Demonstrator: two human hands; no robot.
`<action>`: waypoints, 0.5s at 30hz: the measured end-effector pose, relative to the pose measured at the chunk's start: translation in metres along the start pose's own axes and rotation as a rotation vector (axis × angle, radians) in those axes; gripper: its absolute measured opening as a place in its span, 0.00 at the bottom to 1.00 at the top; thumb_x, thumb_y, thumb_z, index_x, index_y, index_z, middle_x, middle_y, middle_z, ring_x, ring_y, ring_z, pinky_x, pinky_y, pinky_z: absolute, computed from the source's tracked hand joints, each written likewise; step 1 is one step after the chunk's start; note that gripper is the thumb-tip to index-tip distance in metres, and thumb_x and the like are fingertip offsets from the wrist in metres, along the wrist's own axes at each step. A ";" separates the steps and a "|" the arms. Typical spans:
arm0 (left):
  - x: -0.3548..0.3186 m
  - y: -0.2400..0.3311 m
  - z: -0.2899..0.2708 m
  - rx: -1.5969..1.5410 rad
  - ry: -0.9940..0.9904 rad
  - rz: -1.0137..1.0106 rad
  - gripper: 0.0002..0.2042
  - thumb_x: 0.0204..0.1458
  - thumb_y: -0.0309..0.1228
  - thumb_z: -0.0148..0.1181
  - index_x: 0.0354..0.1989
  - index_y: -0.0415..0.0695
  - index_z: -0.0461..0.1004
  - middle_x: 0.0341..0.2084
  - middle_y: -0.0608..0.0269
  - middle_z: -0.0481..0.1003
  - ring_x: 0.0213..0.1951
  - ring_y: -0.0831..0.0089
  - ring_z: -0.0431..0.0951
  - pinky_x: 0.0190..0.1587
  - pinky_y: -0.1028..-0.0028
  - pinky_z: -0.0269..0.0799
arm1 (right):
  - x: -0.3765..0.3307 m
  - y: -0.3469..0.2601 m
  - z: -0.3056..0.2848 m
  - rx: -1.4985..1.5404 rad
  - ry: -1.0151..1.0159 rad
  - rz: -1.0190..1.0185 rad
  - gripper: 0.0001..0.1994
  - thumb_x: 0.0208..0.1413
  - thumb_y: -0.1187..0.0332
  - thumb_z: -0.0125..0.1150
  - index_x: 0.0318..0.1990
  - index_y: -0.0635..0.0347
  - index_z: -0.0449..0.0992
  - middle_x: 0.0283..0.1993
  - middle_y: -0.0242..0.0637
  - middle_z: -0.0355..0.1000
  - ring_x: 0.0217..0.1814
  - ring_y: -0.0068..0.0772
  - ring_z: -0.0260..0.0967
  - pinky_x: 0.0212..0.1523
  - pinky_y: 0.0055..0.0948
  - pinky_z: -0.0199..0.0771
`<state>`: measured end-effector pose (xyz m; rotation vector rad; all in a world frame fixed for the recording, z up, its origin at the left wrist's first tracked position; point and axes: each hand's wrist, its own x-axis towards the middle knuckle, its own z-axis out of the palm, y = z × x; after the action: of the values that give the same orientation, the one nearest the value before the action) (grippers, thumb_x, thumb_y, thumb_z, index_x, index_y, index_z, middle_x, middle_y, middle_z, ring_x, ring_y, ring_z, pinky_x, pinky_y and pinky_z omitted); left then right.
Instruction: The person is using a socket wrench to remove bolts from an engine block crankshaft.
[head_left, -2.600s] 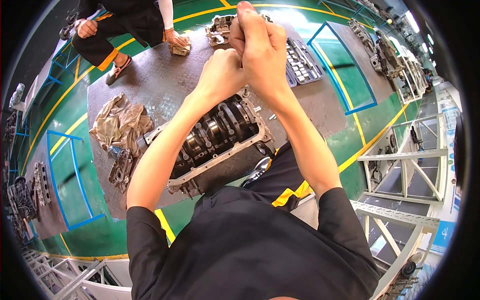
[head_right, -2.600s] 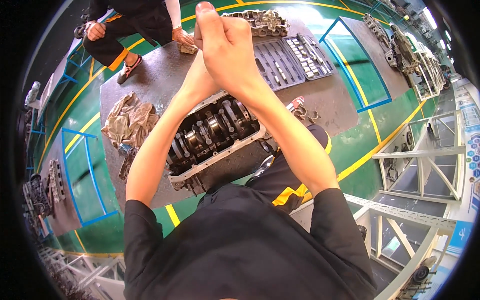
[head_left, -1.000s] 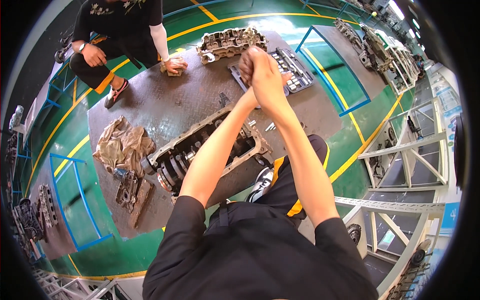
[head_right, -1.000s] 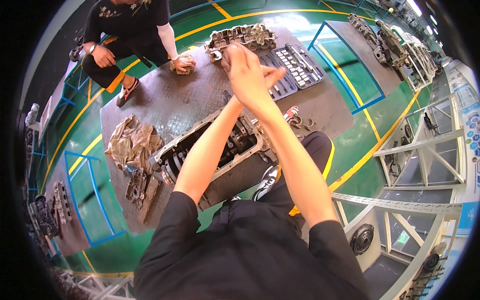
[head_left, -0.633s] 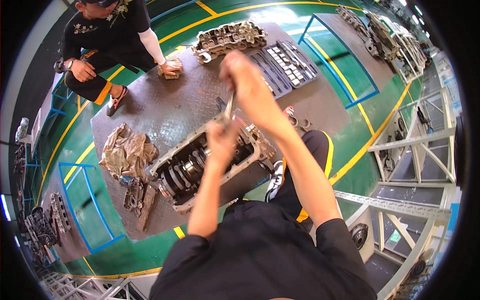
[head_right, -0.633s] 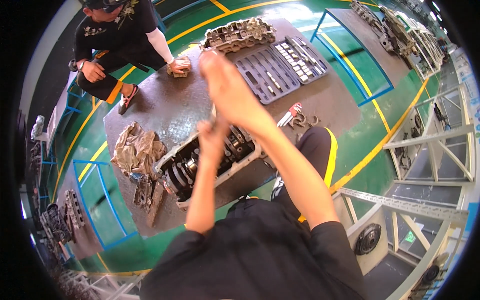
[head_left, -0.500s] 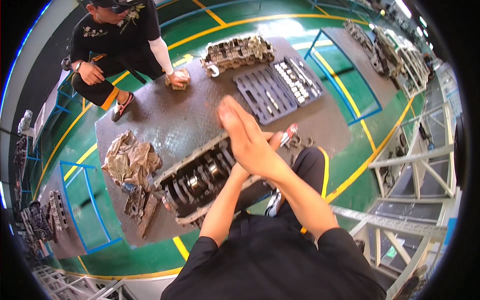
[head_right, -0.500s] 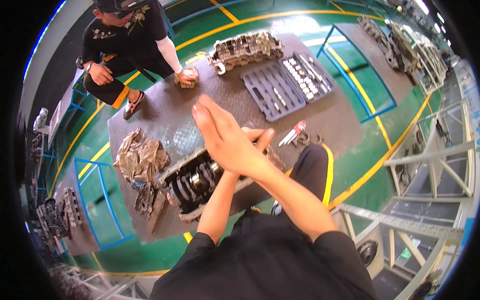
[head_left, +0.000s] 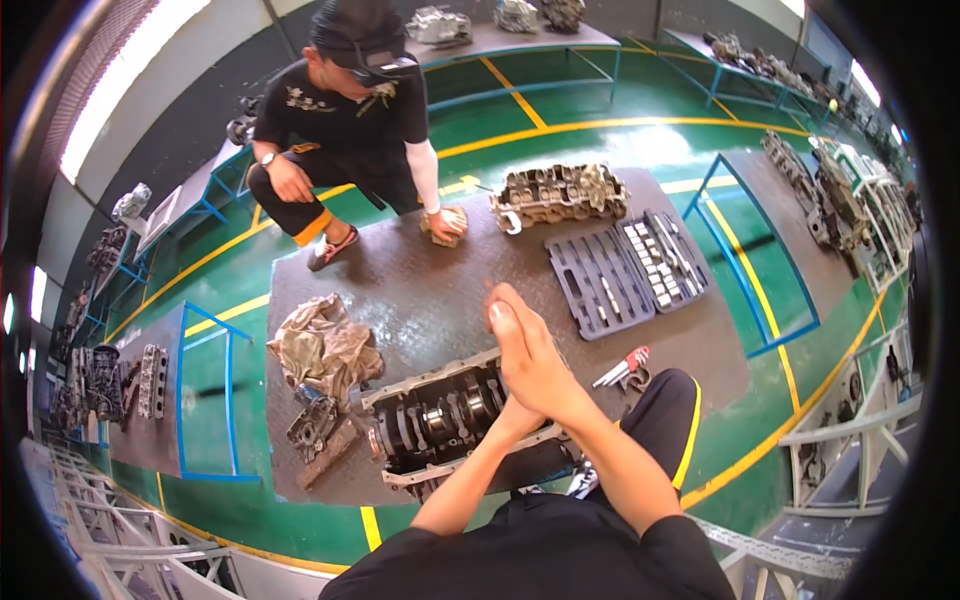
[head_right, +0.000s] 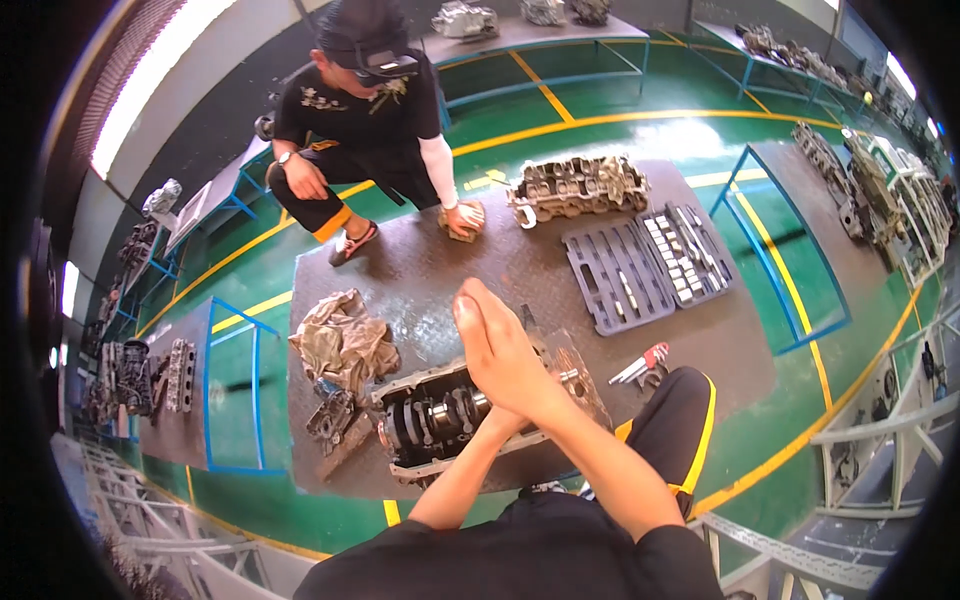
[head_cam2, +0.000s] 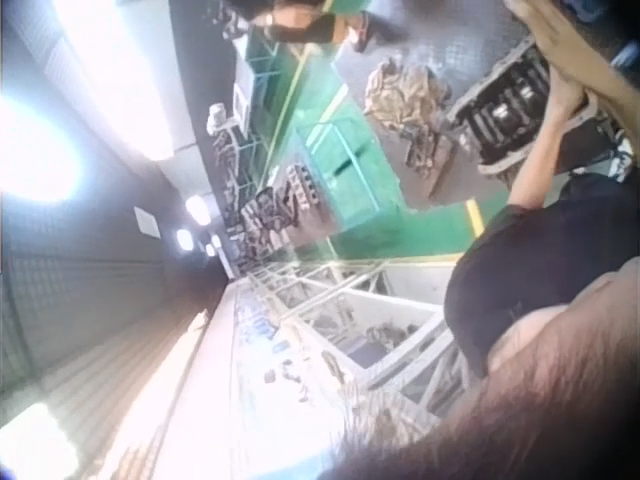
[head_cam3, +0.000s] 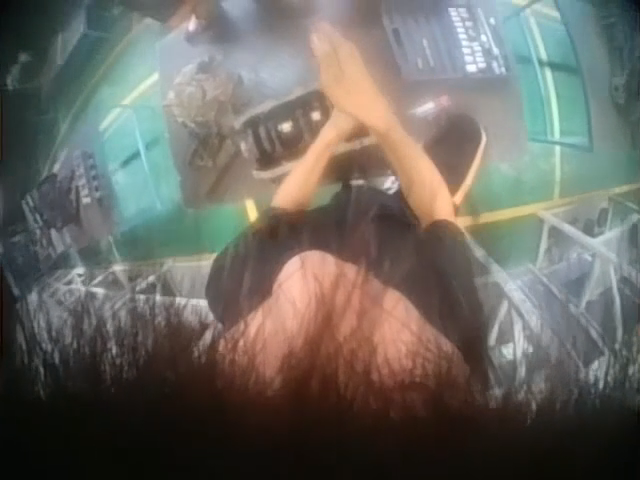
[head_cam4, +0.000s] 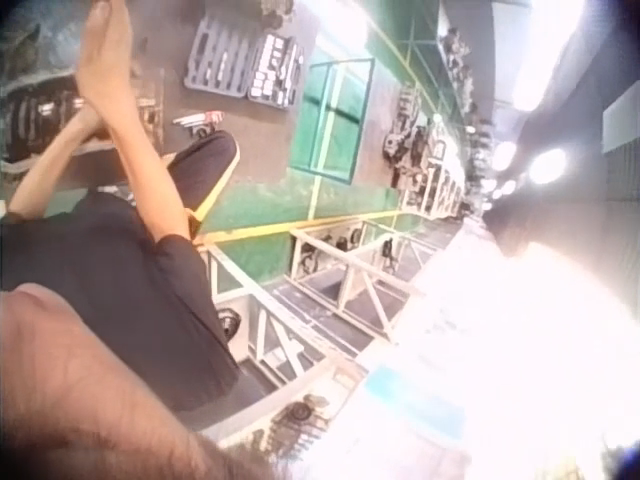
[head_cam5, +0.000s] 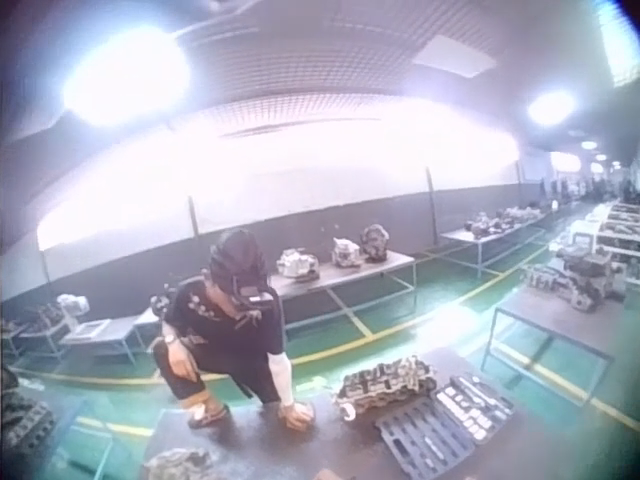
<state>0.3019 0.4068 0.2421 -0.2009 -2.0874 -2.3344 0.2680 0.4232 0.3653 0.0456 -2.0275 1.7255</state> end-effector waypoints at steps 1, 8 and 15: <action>0.015 0.009 0.004 0.000 0.007 0.018 0.09 0.58 0.30 0.54 0.41 0.38 0.75 0.31 0.65 0.72 0.37 0.77 0.71 0.36 0.72 0.67 | -0.003 0.007 0.001 0.006 -0.005 -0.018 0.12 0.67 0.65 0.36 0.32 0.61 0.60 0.28 0.32 0.54 0.32 0.26 0.52 0.36 0.27 0.58; 0.078 0.005 0.017 -0.872 -0.558 -0.254 0.15 0.62 0.45 0.46 0.35 0.45 0.67 0.20 0.65 0.67 0.23 0.74 0.65 0.26 0.75 0.62 | 0.015 -0.002 -0.018 0.005 0.111 0.110 0.13 0.64 0.64 0.34 0.28 0.58 0.58 0.26 0.28 0.52 0.28 0.21 0.47 0.32 0.24 0.53; 0.096 -0.092 0.044 0.874 -0.381 0.478 0.18 0.56 0.44 0.57 0.26 0.40 0.67 0.20 0.61 0.68 0.24 0.71 0.67 0.27 0.70 0.62 | 0.001 0.026 -0.019 0.350 -0.029 0.065 0.13 0.62 0.62 0.36 0.28 0.58 0.57 0.25 0.26 0.49 0.28 0.20 0.45 0.30 0.24 0.49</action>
<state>0.2032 0.4691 0.1653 -1.0221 -2.6019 -1.0538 0.2646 0.4464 0.3434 0.1199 -1.7394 2.1130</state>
